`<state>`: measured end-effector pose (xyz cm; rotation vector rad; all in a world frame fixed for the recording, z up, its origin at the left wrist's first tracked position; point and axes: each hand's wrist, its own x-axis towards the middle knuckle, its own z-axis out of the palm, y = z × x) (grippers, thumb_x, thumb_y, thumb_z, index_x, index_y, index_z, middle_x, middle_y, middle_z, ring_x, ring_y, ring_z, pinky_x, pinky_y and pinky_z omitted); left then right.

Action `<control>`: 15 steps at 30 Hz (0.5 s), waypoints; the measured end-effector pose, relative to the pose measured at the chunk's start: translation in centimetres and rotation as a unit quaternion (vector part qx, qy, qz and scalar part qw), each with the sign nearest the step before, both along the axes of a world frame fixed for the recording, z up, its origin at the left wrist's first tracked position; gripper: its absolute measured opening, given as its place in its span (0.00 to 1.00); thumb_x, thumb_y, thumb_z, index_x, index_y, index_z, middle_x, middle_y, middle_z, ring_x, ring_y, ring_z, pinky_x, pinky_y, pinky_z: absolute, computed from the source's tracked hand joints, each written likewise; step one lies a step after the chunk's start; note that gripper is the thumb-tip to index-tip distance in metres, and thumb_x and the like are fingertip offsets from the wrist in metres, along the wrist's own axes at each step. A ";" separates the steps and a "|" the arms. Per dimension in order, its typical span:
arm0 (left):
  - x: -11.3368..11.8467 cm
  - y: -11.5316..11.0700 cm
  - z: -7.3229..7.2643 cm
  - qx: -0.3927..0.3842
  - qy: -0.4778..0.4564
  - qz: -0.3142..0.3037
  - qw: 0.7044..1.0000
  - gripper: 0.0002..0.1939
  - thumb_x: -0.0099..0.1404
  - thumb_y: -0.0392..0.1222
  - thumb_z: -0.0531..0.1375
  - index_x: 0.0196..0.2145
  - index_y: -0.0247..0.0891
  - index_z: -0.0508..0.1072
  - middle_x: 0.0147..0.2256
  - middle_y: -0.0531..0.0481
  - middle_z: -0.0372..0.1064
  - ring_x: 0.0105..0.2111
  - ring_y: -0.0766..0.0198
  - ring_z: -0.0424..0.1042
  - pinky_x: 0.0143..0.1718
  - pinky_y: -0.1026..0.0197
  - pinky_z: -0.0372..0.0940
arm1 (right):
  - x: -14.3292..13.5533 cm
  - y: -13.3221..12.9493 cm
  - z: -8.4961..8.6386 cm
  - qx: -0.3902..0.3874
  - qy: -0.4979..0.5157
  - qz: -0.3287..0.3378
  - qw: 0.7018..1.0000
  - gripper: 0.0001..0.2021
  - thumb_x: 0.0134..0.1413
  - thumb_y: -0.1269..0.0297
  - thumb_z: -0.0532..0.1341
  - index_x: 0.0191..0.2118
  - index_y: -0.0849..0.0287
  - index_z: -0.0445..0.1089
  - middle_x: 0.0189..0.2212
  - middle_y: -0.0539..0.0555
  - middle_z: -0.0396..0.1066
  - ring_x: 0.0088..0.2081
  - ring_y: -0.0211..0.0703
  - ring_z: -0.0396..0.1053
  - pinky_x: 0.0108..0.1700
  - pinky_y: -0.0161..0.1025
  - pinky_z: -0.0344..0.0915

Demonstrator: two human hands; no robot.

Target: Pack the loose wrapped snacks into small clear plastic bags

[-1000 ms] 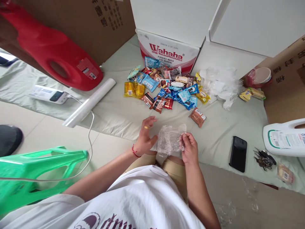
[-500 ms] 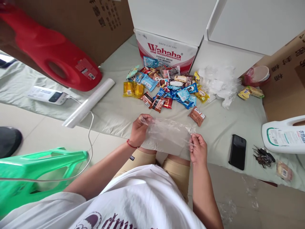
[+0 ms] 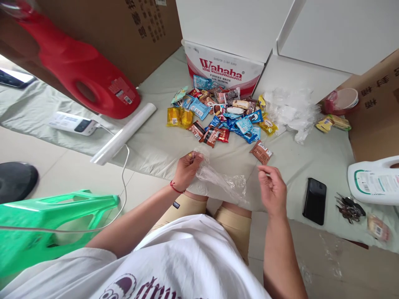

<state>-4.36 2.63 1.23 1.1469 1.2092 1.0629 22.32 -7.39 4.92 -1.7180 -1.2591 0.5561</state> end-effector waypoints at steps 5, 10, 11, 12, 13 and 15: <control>1.0 -1.0 2.3 0.077 0.073 -0.052 0.993 0.21 0.67 0.52 0.62 0.22 0.39 0.65 0.20 0.57 0.53 0.24 0.68 0.52 0.28 0.61 0.48 | -6.6 2.9 2.5 -0.023 0.063 0.220 0.973 0.24 0.60 0.41 0.63 0.54 0.50 0.77 0.56 0.57 0.72 0.59 0.53 0.67 0.60 0.46 0.64; 0.2 -0.1 3.3 0.131 0.100 -0.029 0.986 0.09 0.64 0.47 0.66 0.32 0.40 0.75 0.27 0.54 0.64 0.28 0.65 0.62 0.34 0.62 0.57 | -8.3 4.5 2.0 -0.059 0.092 0.154 0.982 0.16 0.60 0.47 0.65 0.35 0.54 0.79 0.34 0.53 0.76 0.37 0.44 0.72 0.43 0.40 0.71; -0.3 0.3 3.2 0.136 0.090 -0.008 0.987 0.10 0.60 0.46 0.68 0.37 0.40 0.76 0.32 0.52 0.67 0.32 0.64 0.65 0.36 0.62 0.60 | -8.1 4.5 2.0 -0.071 0.125 0.132 0.981 0.16 0.59 0.46 0.65 0.34 0.55 0.78 0.31 0.52 0.74 0.33 0.42 0.70 0.37 0.37 0.70; -0.9 0.6 3.0 0.133 0.077 0.018 0.988 0.15 0.56 0.45 0.71 0.41 0.42 0.76 0.37 0.50 0.68 0.37 0.62 0.67 0.38 0.62 0.62 | -7.8 4.4 2.0 -0.080 0.161 0.110 0.978 0.17 0.58 0.45 0.65 0.34 0.55 0.77 0.29 0.51 0.73 0.30 0.40 0.68 0.32 0.35 0.69; -1.4 0.7 2.7 0.118 0.062 0.046 0.990 0.21 0.52 0.45 0.73 0.43 0.42 0.75 0.41 0.49 0.68 0.40 0.61 0.68 0.39 0.62 0.63 | -7.6 4.3 2.0 -0.084 0.195 0.089 0.973 0.18 0.56 0.44 0.66 0.34 0.56 0.76 0.28 0.51 0.72 0.29 0.39 0.67 0.28 0.34 0.68; -2.4 0.4 2.1 0.039 0.021 0.084 0.995 0.23 0.50 0.48 0.75 0.40 0.41 0.72 0.40 0.50 0.67 0.38 0.63 0.68 0.35 0.64 0.63 | -7.4 4.0 2.1 -0.080 0.252 0.053 0.963 0.19 0.53 0.43 0.68 0.32 0.56 0.75 0.28 0.50 0.71 0.28 0.38 0.67 0.24 0.32 0.66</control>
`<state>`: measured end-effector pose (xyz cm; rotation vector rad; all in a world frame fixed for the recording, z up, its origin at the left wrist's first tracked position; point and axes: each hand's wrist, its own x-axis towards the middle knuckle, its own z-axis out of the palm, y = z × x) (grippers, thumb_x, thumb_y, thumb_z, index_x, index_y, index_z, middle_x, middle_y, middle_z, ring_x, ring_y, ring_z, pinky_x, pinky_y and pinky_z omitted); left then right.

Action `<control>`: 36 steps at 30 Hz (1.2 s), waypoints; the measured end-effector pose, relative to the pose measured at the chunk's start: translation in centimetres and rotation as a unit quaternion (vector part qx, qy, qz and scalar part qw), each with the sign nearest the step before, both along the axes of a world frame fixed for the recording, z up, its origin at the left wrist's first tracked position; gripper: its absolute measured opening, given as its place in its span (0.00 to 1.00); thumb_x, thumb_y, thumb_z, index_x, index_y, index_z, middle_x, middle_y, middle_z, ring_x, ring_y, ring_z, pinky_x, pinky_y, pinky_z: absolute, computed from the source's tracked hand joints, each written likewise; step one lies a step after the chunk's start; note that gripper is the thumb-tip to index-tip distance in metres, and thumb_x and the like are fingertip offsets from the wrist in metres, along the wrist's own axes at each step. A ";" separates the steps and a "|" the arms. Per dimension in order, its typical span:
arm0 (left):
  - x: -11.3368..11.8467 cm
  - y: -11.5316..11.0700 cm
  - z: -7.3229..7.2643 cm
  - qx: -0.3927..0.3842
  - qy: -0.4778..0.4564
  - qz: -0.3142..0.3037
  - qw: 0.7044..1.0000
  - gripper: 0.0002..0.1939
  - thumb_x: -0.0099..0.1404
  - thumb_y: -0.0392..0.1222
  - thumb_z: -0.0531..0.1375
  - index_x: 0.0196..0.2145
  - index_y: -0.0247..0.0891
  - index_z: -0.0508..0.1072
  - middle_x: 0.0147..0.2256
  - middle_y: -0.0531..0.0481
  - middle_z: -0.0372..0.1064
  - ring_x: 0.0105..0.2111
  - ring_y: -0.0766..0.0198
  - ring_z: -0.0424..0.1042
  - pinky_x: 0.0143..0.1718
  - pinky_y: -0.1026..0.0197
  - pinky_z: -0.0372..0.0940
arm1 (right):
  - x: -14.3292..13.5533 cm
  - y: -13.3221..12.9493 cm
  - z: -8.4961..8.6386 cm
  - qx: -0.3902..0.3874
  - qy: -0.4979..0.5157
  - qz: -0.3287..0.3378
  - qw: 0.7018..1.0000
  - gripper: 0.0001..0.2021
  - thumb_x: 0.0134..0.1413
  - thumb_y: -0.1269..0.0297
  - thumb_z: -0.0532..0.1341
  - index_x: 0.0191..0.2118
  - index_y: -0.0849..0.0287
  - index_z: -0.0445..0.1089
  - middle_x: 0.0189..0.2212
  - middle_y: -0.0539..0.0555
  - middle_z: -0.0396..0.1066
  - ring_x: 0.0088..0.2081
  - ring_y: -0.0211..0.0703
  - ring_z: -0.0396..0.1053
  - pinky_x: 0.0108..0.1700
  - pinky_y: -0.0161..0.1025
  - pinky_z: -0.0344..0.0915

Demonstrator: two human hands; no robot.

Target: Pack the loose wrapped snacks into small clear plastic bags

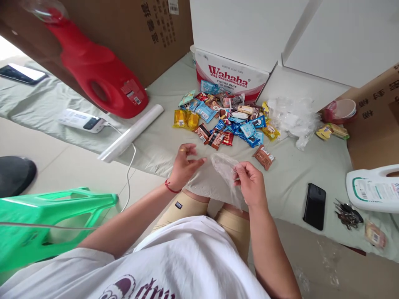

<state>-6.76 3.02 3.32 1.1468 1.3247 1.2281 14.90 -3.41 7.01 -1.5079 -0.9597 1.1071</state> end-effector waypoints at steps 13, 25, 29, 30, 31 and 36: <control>3.4 -4.1 -0.5 -0.342 -0.310 -0.190 0.866 0.16 0.49 0.44 0.74 0.27 0.36 0.72 0.30 0.51 0.69 0.32 0.68 0.69 0.34 0.64 0.65 | -1.8 -2.5 -0.4 -0.010 0.096 -0.064 0.993 0.18 0.46 0.47 0.74 0.31 0.57 0.75 0.33 0.52 0.72 0.30 0.36 0.68 0.27 0.31 0.71; -2.9 3.9 -0.3 -0.181 -0.057 -0.366 0.911 0.11 0.48 0.38 0.72 0.27 0.37 0.73 0.24 0.51 0.70 0.21 0.65 0.70 0.24 0.62 0.66 | 6.2 -1.2 -1.0 -0.069 0.027 -0.118 0.990 0.21 0.40 0.46 0.74 0.32 0.55 0.69 0.31 0.51 0.76 0.19 0.33 0.64 0.16 0.32 0.57; -1.7 8.5 -1.5 -0.022 0.138 -0.239 0.961 0.08 0.44 0.31 0.67 0.24 0.38 0.74 0.30 0.48 0.69 0.32 0.56 0.72 0.38 0.54 0.70 | 5.6 2.2 -4.8 -0.058 -0.037 -0.097 0.993 0.26 0.39 0.38 0.72 0.31 0.55 0.67 0.20 0.46 0.70 0.15 0.32 0.59 0.14 0.31 0.51; -1.6 9.3 -1.5 0.003 0.158 -0.206 0.966 0.10 0.43 0.30 0.66 0.25 0.38 0.74 0.33 0.46 0.69 0.38 0.52 0.73 0.46 0.51 0.70 | 5.4 2.9 -5.6 -0.052 -0.049 -0.093 0.993 0.27 0.40 0.37 0.71 0.31 0.56 0.67 0.20 0.46 0.69 0.15 0.32 0.58 0.14 0.31 0.51; -1.7 9.9 -1.3 0.031 0.177 -0.167 0.969 0.11 0.43 0.29 0.66 0.27 0.38 0.74 0.37 0.44 0.69 0.44 0.49 0.71 0.52 0.48 0.67 | 5.3 3.4 -6.3 -0.047 -0.055 -0.089 0.993 0.27 0.41 0.36 0.71 0.31 0.56 0.67 0.19 0.46 0.68 0.15 0.32 0.58 0.15 0.31 0.51; -1.8 6.8 1.2 0.215 0.268 0.082 0.936 0.09 0.58 0.32 0.60 0.38 0.39 0.73 0.47 0.41 0.68 0.54 0.47 0.66 0.60 0.43 0.59 | 5.1 4.6 -7.9 -0.043 -0.057 -0.076 0.995 0.25 0.45 0.38 0.70 0.33 0.56 0.68 0.20 0.46 0.68 0.16 0.34 0.60 0.16 0.33 0.54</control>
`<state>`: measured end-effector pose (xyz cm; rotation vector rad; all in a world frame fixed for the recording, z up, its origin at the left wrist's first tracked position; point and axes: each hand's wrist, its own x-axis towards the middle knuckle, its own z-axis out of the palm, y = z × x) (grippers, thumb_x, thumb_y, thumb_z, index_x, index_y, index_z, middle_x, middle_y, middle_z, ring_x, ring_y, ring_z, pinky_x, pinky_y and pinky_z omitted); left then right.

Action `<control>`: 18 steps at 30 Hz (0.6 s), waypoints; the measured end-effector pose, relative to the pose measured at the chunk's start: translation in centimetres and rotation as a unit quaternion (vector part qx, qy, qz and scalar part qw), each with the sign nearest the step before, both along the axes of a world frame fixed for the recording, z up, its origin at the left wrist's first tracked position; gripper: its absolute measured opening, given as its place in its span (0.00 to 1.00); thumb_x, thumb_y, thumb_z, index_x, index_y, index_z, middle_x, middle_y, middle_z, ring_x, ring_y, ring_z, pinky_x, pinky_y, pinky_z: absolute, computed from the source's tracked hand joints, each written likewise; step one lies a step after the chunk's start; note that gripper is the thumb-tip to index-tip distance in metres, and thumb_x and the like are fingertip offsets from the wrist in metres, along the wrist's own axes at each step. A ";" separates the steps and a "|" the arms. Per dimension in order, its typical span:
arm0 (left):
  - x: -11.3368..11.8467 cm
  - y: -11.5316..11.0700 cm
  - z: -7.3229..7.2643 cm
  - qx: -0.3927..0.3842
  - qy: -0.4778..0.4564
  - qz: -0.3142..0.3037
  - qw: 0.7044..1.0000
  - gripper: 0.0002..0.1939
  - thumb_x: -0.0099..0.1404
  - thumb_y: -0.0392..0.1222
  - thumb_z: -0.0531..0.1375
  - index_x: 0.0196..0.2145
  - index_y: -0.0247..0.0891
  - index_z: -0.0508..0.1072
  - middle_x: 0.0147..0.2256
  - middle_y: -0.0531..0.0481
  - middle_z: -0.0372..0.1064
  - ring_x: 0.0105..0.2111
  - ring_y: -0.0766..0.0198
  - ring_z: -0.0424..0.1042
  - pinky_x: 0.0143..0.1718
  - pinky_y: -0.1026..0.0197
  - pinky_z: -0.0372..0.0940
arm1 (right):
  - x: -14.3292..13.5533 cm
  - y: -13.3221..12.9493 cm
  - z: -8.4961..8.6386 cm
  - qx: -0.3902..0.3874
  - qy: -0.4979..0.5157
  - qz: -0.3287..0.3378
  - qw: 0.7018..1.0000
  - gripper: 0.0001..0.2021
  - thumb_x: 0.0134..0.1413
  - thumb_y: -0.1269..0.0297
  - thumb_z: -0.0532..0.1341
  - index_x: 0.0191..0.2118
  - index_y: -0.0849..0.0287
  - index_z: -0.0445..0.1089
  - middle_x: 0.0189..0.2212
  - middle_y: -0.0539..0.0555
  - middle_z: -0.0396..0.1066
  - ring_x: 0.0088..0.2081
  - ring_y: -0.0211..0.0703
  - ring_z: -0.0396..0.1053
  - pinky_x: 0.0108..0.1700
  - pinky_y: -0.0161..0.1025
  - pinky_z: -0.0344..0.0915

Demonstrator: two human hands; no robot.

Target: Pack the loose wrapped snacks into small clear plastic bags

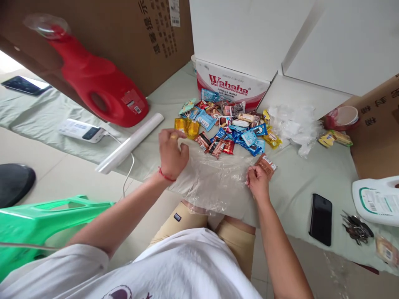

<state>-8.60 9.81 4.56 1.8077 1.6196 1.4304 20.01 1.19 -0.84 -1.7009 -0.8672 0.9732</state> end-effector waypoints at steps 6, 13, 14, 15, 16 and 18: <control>3.4 -8.6 -3.2 -0.029 0.160 -0.285 0.944 0.12 0.68 0.36 0.56 0.46 0.39 0.76 0.48 0.38 0.76 0.54 0.47 0.71 0.57 0.43 0.61 | 2.3 0.2 -0.3 -0.017 -0.033 0.078 0.996 0.24 0.48 0.38 0.68 0.33 0.56 0.70 0.21 0.46 0.66 0.17 0.35 0.59 0.18 0.35 0.54; 3.0 -11.6 -7.1 -0.039 0.316 -0.250 0.914 0.24 0.74 0.47 0.53 0.64 0.38 0.67 0.68 0.37 0.59 0.71 0.44 0.53 0.70 0.33 0.41 | 6.7 -0.1 2.8 0.025 -0.339 0.006 0.940 0.19 0.55 0.48 0.63 0.42 0.60 0.74 0.39 0.60 0.73 0.33 0.46 0.71 0.42 0.49 0.72; 3.0 -11.7 -6.7 -0.025 0.316 -0.250 0.915 0.23 0.74 0.47 0.53 0.63 0.38 0.69 0.67 0.38 0.61 0.71 0.45 0.53 0.71 0.34 0.41 | 5.9 -0.5 3.5 0.063 -0.406 -0.002 0.912 0.17 0.59 0.51 0.61 0.44 0.60 0.75 0.43 0.62 0.72 0.37 0.49 0.72 0.47 0.52 0.71; 3.0 -11.6 -6.3 -0.013 0.312 -0.250 0.916 0.22 0.75 0.47 0.53 0.62 0.38 0.70 0.65 0.39 0.65 0.70 0.47 0.55 0.71 0.37 0.41 | 4.6 -1.1 4.1 0.102 -0.453 0.009 0.886 0.16 0.62 0.54 0.58 0.46 0.60 0.75 0.46 0.63 0.72 0.43 0.51 0.72 0.52 0.54 0.69; 3.2 -11.3 -5.8 -0.005 0.306 -0.250 0.918 0.21 0.75 0.46 0.52 0.60 0.38 0.72 0.63 0.40 0.68 0.70 0.49 0.56 0.72 0.39 0.42 | 3.1 -1.8 4.4 0.139 -0.479 0.041 0.866 0.15 0.65 0.57 0.56 0.48 0.59 0.75 0.48 0.63 0.72 0.48 0.53 0.71 0.56 0.55 0.68; 3.3 -10.2 -5.2 -0.008 0.301 -0.239 0.923 0.21 0.75 0.46 0.51 0.59 0.39 0.72 0.61 0.42 0.70 0.69 0.51 0.59 0.72 0.40 0.42 | -0.2 -3.4 4.0 0.180 -0.488 0.159 0.839 0.16 0.69 0.61 0.54 0.54 0.55 0.74 0.54 0.62 0.71 0.57 0.55 0.67 0.61 0.57 0.65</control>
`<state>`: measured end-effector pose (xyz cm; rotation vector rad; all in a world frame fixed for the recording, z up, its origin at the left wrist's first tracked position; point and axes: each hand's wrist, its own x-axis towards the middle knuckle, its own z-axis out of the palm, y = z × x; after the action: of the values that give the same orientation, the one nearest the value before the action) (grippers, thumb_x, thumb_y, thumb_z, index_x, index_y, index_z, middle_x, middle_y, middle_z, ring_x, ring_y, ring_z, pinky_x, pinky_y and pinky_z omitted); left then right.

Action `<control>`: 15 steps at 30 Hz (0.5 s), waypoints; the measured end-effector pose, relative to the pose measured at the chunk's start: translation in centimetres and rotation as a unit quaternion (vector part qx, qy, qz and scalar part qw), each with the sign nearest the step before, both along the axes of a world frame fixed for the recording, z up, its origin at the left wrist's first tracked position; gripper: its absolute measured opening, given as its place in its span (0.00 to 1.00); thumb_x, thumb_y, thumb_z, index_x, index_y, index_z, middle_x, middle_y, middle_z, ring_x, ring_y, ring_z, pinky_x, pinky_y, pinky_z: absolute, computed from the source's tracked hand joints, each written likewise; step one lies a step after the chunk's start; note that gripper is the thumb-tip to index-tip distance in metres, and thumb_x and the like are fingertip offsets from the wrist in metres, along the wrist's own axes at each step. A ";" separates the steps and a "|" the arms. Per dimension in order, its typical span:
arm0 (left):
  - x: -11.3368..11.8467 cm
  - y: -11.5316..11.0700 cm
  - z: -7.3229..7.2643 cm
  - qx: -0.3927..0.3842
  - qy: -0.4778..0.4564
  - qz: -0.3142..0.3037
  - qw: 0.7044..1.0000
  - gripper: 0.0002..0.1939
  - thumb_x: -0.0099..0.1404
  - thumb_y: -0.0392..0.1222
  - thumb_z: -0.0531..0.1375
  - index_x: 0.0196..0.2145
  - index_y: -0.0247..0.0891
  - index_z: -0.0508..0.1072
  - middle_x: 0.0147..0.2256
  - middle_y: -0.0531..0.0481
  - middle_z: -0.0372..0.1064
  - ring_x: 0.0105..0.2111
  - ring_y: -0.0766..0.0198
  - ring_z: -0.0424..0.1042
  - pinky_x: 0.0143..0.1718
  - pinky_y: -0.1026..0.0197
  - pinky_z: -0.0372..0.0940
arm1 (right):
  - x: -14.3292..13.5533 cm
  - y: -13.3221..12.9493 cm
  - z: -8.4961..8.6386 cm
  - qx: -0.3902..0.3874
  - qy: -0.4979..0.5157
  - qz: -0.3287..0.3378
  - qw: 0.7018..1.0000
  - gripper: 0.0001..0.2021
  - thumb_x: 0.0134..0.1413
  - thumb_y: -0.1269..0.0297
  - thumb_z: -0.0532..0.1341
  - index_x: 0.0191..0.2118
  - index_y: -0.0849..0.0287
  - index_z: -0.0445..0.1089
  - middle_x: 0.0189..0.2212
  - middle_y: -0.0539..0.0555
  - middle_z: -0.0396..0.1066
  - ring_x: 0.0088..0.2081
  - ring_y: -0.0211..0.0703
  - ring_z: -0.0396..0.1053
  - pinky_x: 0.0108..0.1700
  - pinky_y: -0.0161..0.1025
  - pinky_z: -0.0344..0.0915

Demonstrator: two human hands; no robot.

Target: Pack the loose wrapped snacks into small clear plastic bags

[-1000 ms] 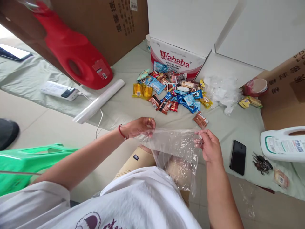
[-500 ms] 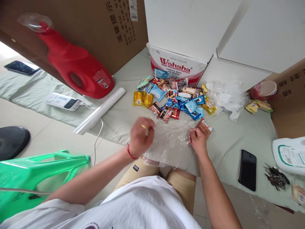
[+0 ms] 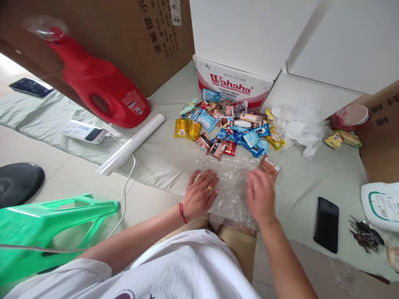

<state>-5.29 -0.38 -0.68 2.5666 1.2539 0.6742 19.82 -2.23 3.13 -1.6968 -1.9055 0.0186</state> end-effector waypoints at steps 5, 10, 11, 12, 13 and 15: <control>-2.0 2.7 -1.2 -0.042 0.055 0.057 0.996 0.25 0.77 0.48 0.48 0.67 0.42 0.65 0.67 0.40 0.61 0.69 0.47 0.58 0.71 0.29 0.34 | -1.9 -4.4 -4.7 -0.137 -0.036 0.141 0.980 0.23 0.70 0.57 0.54 0.67 0.54 0.65 0.69 0.60 0.59 0.69 0.58 0.57 0.66 0.61 0.62; -4.2 2.3 -2.7 -0.059 0.081 0.023 0.995 0.30 0.76 0.56 0.48 0.70 0.45 0.60 0.71 0.41 0.53 0.71 0.47 0.54 0.70 0.28 0.29 | 2.9 -3.9 -3.4 -0.193 0.005 0.147 0.970 0.18 0.71 0.55 0.54 0.54 0.53 0.77 0.56 0.59 0.74 0.56 0.53 0.73 0.56 0.53 0.72; -4.2 2.1 -2.8 -0.060 0.081 0.019 0.995 0.30 0.75 0.57 0.48 0.70 0.45 0.60 0.71 0.41 0.52 0.71 0.46 0.54 0.70 0.28 0.28 | 3.0 -2.4 -2.2 -0.194 -0.005 0.147 0.970 0.17 0.71 0.57 0.53 0.50 0.53 0.78 0.51 0.59 0.77 0.51 0.51 0.75 0.53 0.51 0.74; -4.2 2.0 -2.8 -0.061 0.081 0.014 0.995 0.31 0.75 0.58 0.48 0.70 0.45 0.59 0.72 0.41 0.52 0.71 0.46 0.53 0.70 0.28 0.27 | 2.6 -0.5 -1.0 -0.189 -0.027 0.140 0.972 0.17 0.71 0.59 0.53 0.48 0.54 0.79 0.46 0.58 0.78 0.47 0.50 0.75 0.51 0.50 0.74; -4.2 1.9 -2.8 -0.060 0.081 0.010 0.995 0.31 0.75 0.58 0.48 0.70 0.45 0.59 0.72 0.41 0.51 0.71 0.46 0.53 0.70 0.28 0.26 | 1.8 1.8 0.2 -0.161 -0.060 0.136 0.976 0.17 0.71 0.62 0.52 0.49 0.55 0.78 0.45 0.58 0.78 0.46 0.50 0.74 0.50 0.50 0.73; -4.0 1.8 -2.8 -0.056 0.084 0.004 0.995 0.32 0.75 0.59 0.48 0.70 0.45 0.59 0.72 0.41 0.52 0.71 0.45 0.53 0.70 0.27 0.26 | -0.9 6.8 1.7 -0.119 -0.135 0.184 0.966 0.19 0.67 0.70 0.53 0.56 0.55 0.76 0.54 0.59 0.75 0.57 0.53 0.68 0.57 0.51 0.67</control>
<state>-9.32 1.41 -3.46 2.5707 1.3124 0.3835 18.91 4.58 4.88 -1.5282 -2.4883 0.1754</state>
